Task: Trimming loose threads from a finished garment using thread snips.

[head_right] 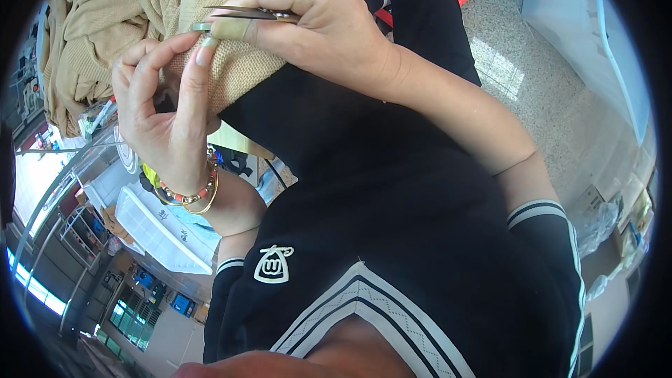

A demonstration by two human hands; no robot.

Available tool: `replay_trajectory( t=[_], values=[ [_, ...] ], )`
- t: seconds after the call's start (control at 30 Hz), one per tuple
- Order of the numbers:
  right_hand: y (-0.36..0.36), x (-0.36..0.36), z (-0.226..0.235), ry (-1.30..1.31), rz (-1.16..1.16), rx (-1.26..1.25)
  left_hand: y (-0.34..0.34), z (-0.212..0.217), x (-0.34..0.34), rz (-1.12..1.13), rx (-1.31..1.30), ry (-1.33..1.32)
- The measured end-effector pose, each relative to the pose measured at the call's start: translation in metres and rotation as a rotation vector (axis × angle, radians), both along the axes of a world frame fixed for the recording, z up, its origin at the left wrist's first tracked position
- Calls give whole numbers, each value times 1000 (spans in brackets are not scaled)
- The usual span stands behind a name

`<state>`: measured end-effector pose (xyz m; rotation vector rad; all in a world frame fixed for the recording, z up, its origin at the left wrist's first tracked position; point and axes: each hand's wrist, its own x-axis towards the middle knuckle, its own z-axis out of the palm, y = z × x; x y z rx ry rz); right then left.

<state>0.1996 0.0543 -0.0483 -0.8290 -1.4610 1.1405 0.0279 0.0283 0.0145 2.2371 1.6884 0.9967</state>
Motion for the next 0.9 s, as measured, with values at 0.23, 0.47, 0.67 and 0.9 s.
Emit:
replay_trajectory(
  t=[0.23, 0.47, 0.67, 0.9],
  values=[
    [1, -3, -6, -3, -35, 58, 4, 6, -4, -58, 32, 117],
    [1, -2, -10, -23, -41, 46, 6, 6, -4, -95, 121, 193],
    [1, 7, 3, -112, 2, 53, 6, 2, 7, 0, 132, 115],
    [-3, 30, 63, -439, 72, 109, 4, -7, 10, 58, 130, -19]
  ],
)
